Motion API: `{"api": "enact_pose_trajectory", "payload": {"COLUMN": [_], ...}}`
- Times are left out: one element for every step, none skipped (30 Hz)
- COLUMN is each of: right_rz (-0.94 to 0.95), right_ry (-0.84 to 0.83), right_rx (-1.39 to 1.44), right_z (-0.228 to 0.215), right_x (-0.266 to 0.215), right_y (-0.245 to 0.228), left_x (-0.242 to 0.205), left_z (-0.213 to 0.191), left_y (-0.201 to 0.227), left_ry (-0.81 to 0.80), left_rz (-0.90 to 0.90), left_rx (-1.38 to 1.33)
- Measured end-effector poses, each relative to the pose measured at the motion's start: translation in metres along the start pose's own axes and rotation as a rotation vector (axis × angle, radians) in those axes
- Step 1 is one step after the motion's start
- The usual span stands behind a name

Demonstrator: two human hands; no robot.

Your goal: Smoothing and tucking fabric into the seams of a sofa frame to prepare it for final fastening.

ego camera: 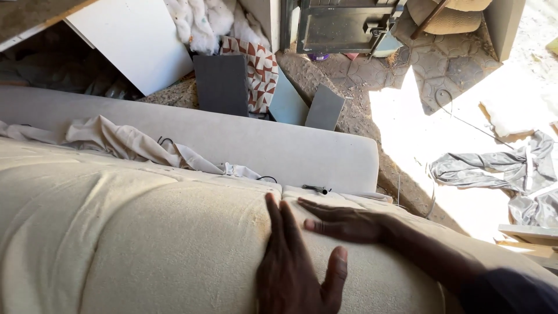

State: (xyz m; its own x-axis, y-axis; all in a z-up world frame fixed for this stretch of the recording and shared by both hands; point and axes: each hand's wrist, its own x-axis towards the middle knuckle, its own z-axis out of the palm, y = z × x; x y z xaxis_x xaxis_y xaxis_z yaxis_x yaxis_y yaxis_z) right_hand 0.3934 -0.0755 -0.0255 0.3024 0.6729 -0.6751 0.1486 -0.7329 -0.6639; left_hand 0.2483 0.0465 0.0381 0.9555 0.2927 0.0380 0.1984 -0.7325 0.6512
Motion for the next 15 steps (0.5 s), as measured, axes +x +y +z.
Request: {"api": "enact_pose_trajectory", "payload": {"right_rz": [-0.094, -0.189, -0.283, -0.378, -0.471, -0.563, -0.654, -0.745, -0.845, -0.846, -0.826, -0.799, -0.796, -0.614, -0.431], "right_ry": [0.068, 0.137, 0.214, 0.291, 0.368, 0.443, 0.512, 0.582, 0.657, 0.66, 0.535, 0.405, 0.403, 0.395, 0.387], "right_rx": [-0.066, -0.132, -0.201, -0.27, -0.339, -0.409, -0.47, -0.531, -0.605, -0.608, -0.385, -0.165, -0.162, -0.1, -0.045], "right_z": [0.03, 0.059, 0.079, 0.091, 0.105, 0.118, 0.098, 0.08, 0.062, 0.063, 0.066, 0.07, 0.061, 0.058, 0.06], "right_x": [-0.009, -0.022, -0.034, -0.043, -0.052, -0.063, -0.061, -0.065, -0.068, -0.072, -0.078, -0.085, -0.081, -0.078, -0.073], "right_y": [-0.005, -0.011, -0.016, -0.02, -0.023, -0.027, -0.031, -0.036, -0.042, -0.04, -0.04, -0.04, -0.028, -0.018, -0.007], "left_x": [0.002, 0.005, 0.014, 0.021, 0.025, 0.029, 0.037, 0.046, 0.058, 0.074, 0.087, 0.099, 0.112, 0.124, 0.138], "left_z": [-0.004, -0.007, -0.008, -0.017, -0.026, -0.035, -0.045, -0.055, -0.063, -0.056, -0.052, -0.047, -0.033, -0.019, -0.004], "left_y": [-0.003, -0.004, -0.006, -0.007, -0.008, -0.01, -0.009, -0.008, -0.008, -0.008, -0.009, -0.009, -0.005, -0.001, 0.003], "left_ry": [-0.005, -0.028, -0.048, -0.05, -0.084, -0.119, -0.131, -0.126, -0.108, -0.106, -0.304, -0.501, -0.504, -0.834, -1.156], "left_rz": [-0.008, -0.076, -0.133, -0.132, -0.276, -0.419, -0.426, -0.222, -0.01, -0.007, 0.01, 0.029, 0.026, -0.058, -0.144], "left_rx": [0.0, -0.189, -0.381, -0.383, -0.323, -0.261, -0.259, -0.258, -0.255, -0.255, -0.283, -0.31, -0.312, -0.216, -0.111]}}
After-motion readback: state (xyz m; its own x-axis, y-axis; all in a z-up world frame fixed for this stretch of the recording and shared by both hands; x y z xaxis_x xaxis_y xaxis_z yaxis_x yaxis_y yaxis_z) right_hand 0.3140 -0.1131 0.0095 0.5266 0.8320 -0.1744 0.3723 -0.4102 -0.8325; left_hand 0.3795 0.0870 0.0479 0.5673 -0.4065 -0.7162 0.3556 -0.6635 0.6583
